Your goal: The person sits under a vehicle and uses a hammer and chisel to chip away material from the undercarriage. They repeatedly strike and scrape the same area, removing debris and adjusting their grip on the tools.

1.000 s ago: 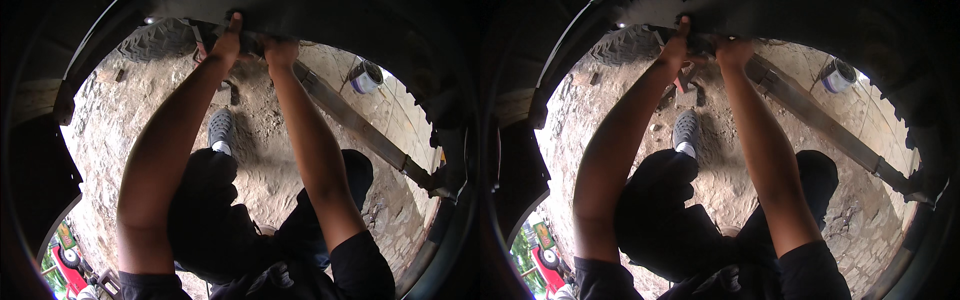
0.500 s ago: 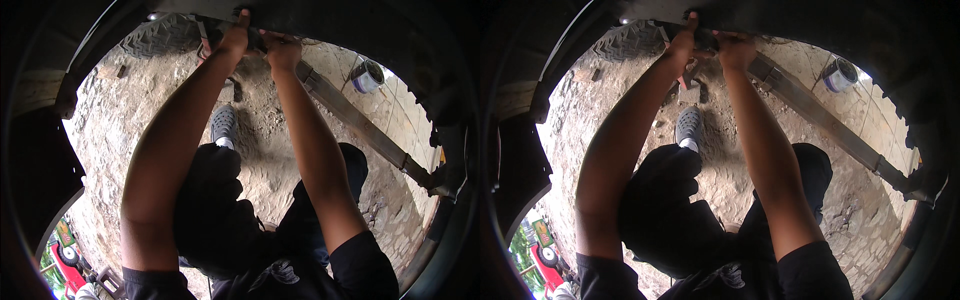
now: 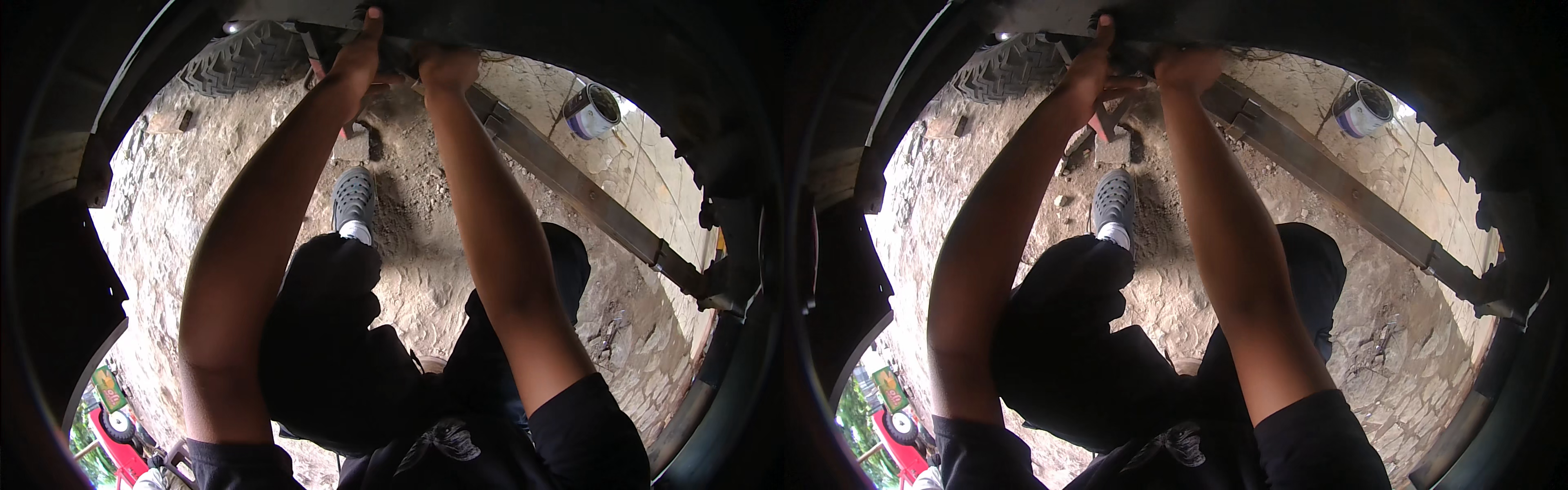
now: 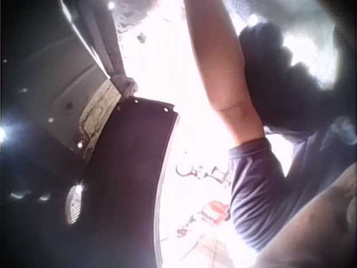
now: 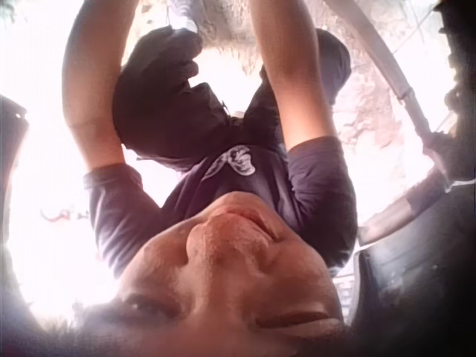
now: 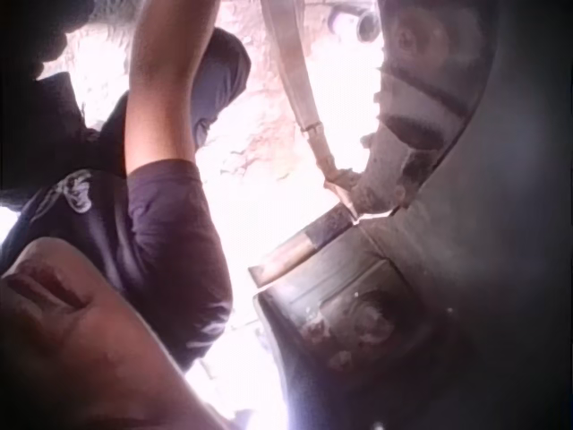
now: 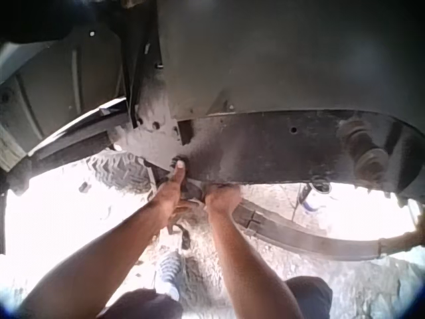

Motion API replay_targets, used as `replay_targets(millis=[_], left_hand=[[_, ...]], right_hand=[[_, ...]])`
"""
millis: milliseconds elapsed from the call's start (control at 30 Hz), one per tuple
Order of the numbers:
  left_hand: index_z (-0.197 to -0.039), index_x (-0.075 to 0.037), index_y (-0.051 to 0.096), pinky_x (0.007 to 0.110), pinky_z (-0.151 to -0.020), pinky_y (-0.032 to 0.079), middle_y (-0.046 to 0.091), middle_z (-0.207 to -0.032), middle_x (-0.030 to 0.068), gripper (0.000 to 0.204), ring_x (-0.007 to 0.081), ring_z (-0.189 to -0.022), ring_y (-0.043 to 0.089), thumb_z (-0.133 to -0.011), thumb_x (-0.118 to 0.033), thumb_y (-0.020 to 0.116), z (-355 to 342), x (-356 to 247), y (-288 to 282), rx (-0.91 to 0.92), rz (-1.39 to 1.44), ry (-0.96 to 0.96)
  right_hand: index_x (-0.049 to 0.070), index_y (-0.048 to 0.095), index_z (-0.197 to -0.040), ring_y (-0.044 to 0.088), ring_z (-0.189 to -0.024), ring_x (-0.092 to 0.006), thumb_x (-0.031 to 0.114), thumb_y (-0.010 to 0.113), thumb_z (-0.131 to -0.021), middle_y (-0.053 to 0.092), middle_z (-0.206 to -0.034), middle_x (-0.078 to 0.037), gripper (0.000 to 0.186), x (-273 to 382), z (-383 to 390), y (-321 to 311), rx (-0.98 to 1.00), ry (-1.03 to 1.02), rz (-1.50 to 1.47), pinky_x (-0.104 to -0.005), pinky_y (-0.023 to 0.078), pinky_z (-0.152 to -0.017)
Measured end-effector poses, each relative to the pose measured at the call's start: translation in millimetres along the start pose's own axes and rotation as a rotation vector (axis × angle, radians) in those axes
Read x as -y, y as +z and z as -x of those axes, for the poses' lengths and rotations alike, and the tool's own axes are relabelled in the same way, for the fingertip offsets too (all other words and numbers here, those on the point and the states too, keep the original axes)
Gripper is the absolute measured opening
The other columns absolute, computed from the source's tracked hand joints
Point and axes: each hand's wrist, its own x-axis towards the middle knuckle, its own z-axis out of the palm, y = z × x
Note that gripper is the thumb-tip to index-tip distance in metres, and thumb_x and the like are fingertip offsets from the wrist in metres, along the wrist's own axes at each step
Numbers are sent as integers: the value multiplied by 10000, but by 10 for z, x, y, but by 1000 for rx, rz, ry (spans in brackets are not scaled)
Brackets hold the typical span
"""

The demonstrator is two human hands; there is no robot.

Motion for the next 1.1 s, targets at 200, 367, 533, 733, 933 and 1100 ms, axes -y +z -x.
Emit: replay_targets(millis=[200,367,533,733,933,1100], left_hand=[[-1580,-75,309,415,-951,558,535,-1442,203,976,300,-1071,712,-952,-822,339,-37,-1,8,33,9,31],[-1559,-75,356,401,-893,584,582,-1382,186,958,283,-1007,735,-953,-817,346,-37,101,-20,-80,52,5],[-1509,-60,412,361,-812,631,622,-1322,177,927,269,-957,744,-958,-804,358,-47,48,-20,-61,14,35],[-1484,-43,435,339,-785,634,634,-1292,186,922,265,-945,744,-965,-799,344,-40,83,-36,-104,12,23],[-1397,54,529,429,-964,548,686,-1222,225,817,286,-996,723,-1007,-663,489,222,-169,157,-173,129,-70],[-1545,-9,381,483,-1013,505,618,-1344,232,1051,334,-1041,703,-922,-854,337,-60,-19,56,-105,100,-112]], right_hand=[[96,781,-949,748,-944,-260,301,939,-659,779,-1005,-83,389,-58,-128,90,49,113,-181,-378,583,-884],[102,788,-980,741,-1002,-306,322,961,-622,775,-1009,-111,455,106,191,-248,255,162,-302,-397,586,-898],[83,805,-943,754,-939,-314,381,941,-646,778,-928,-124,442,64,-68,-49,176,265,-161,-412,594,-870],[74,803,-867,758,-893,-301,379,913,-679,778,-912,-136,375,108,171,-259,216,-27,-266,-430,595,-785],[75,781,-948,755,-894,-305,289,823,-766,769,-940,-153,284,28,256,-230,173,-21,-288,-406,599,-849],[25,764,-1061,736,-967,-325,296,807,-796,757,-1062,-199,382,156,28,-125,197,44,113,-421,566,-874]])
